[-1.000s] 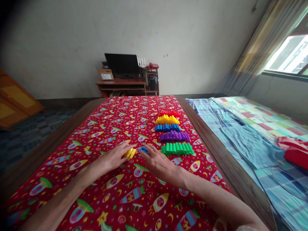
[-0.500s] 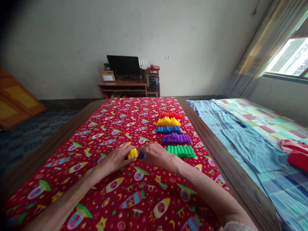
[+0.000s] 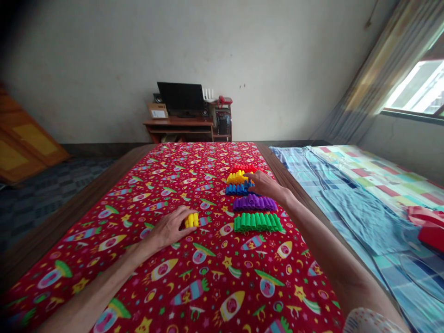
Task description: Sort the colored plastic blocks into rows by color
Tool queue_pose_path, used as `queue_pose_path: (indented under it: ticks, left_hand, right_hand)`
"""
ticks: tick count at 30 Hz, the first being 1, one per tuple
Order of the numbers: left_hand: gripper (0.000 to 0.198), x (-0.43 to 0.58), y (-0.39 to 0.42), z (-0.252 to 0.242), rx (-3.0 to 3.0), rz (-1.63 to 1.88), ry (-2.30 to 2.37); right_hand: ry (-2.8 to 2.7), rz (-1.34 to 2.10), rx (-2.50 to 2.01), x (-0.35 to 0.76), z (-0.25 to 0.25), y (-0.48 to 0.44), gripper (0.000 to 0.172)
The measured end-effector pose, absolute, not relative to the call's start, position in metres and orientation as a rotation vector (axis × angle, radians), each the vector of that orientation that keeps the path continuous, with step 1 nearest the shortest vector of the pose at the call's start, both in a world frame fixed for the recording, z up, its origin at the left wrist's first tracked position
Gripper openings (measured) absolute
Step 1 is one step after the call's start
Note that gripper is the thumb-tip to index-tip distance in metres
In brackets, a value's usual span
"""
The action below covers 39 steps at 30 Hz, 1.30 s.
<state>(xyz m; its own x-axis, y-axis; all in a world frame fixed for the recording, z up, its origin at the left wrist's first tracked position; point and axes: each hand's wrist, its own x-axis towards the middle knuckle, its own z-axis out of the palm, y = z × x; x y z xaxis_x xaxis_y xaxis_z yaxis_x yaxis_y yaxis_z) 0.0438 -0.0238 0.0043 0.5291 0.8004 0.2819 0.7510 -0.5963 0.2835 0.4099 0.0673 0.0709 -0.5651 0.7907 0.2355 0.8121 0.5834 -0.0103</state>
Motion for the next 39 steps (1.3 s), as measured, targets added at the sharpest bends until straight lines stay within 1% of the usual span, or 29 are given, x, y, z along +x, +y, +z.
queue_pose_path:
  ticks: [6, 9, 11, 13, 18, 21, 24, 26, 29, 32, 35, 39]
  left_hand:
    - [0.039, 0.042, -0.021, -0.001, 2.633, 0.615, 1.322]
    - [0.044, 0.042, -0.02, 0.0, 2.548, 0.659, 1.303]
    - [0.048, 0.045, -0.02, 0.002, 2.403, 0.737, 1.304]
    - [0.051, 0.051, -0.022, 0.004, 2.201, 0.812, 1.325]
    - [0.057, 0.078, -0.041, 0.015, 1.831, 0.951, 1.239]
    - [0.062, 0.092, -0.057, 0.02, 1.814, 0.97, 1.175]
    - [0.065, 0.1, -0.068, 0.022, 1.884, 1.005, 1.163]
    - [0.064, 0.102, -0.072, 0.022, 1.908, 1.032, 1.114]
    - [0.06, 0.102, -0.078, 0.023, 1.958, 0.996, 0.998]
    - [0.059, 0.101, -0.081, 0.025, 2.108, 0.961, 0.952]
    - [0.048, 0.101, -0.079, 0.024, 2.263, 1.031, 0.949]
    - [0.037, 0.101, -0.072, 0.017, 2.292, 1.089, 0.863]
  right_hand:
    - [-2.614, -0.158, -1.317, 0.408, 0.071, 0.065, 0.051]
    - [-2.514, -0.212, -1.294, 0.406, 0.078, 0.055, 0.039]
    - [-2.448, -0.203, -1.243, 0.399, 0.085, 0.042, 0.03]
    - [-2.434, -0.16, -1.137, 0.385, 0.09, 0.023, 0.025]
    - [-2.52, 0.002, -0.756, 0.33, 0.087, -0.038, 0.027]
    - [-2.601, 0.079, -0.707, 0.303, 0.081, -0.064, 0.031]
    - [-2.672, 0.175, -0.743, 0.294, 0.079, -0.078, 0.023]
    - [-2.69, 0.214, -0.776, 0.296, 0.079, -0.081, 0.021]
    - [-2.652, 0.213, -0.773, 0.311, 0.08, -0.079, 0.03]
    - [-2.489, 0.18, -0.82, 0.342, 0.081, -0.068, 0.039]
    - [-2.303, 0.16, -1.001, 0.383, 0.081, -0.052, 0.041]
    - [-2.226, 0.098, -1.2, 0.435, 0.074, -0.03, 0.044]
